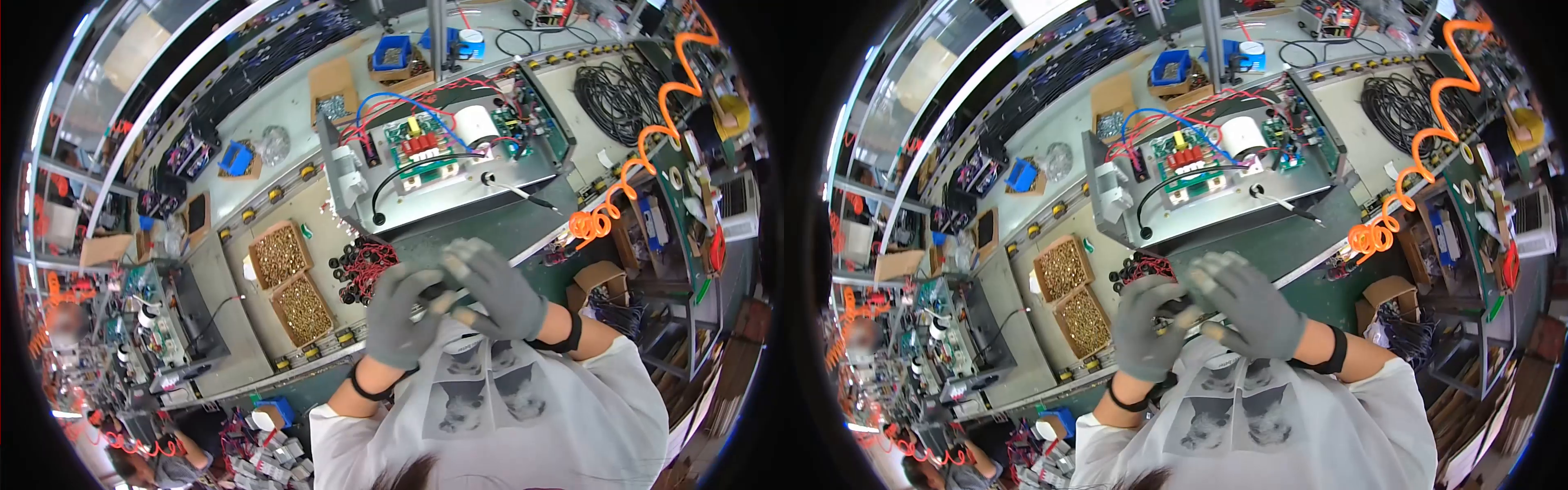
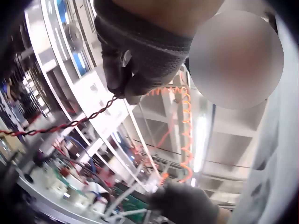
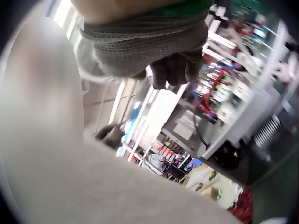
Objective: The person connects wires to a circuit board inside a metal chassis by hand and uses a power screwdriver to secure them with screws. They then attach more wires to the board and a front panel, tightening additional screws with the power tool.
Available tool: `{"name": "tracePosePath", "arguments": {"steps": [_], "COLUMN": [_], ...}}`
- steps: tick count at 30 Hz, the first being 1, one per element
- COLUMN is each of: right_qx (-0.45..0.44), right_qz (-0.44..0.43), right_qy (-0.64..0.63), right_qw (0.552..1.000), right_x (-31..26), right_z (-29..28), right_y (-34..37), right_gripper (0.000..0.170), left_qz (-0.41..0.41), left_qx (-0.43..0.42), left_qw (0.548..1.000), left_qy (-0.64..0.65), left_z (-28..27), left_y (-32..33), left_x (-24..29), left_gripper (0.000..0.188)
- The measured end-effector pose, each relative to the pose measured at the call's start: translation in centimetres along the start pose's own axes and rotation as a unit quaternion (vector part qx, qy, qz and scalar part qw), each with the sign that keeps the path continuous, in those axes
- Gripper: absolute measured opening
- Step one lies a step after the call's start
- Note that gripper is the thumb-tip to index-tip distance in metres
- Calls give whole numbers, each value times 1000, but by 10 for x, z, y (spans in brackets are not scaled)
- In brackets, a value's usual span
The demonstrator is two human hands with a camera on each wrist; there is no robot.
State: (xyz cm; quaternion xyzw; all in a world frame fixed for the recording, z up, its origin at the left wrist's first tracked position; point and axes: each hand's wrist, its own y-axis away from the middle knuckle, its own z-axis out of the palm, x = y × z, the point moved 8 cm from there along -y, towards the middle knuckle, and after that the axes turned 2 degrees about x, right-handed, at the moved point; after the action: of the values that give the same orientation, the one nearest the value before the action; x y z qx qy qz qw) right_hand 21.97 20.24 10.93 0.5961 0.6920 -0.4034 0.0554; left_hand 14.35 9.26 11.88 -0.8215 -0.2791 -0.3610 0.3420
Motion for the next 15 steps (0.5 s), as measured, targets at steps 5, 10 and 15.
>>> {"name": "tracePosePath", "arguments": {"steps": [5,10,15], "right_qx": [53,75,318], "right_qz": [186,278,458], "right_qy": [-110,-93,-347], "right_qw": [975,953,754], "right_x": [47,89,158], "right_z": [-2,-33,-68], "right_y": [34,88,149], "right_gripper": [41,28,36], "left_qz": [-78,-106,171], "left_qx": [-94,-144,-128], "left_qw": [981,965,975], "left_qy": [149,190,58], "left_z": [70,118,175], "left_y": [-23,-39,-76], "left_x": [-23,-28,-5], "left_gripper": [31,30,29]}}
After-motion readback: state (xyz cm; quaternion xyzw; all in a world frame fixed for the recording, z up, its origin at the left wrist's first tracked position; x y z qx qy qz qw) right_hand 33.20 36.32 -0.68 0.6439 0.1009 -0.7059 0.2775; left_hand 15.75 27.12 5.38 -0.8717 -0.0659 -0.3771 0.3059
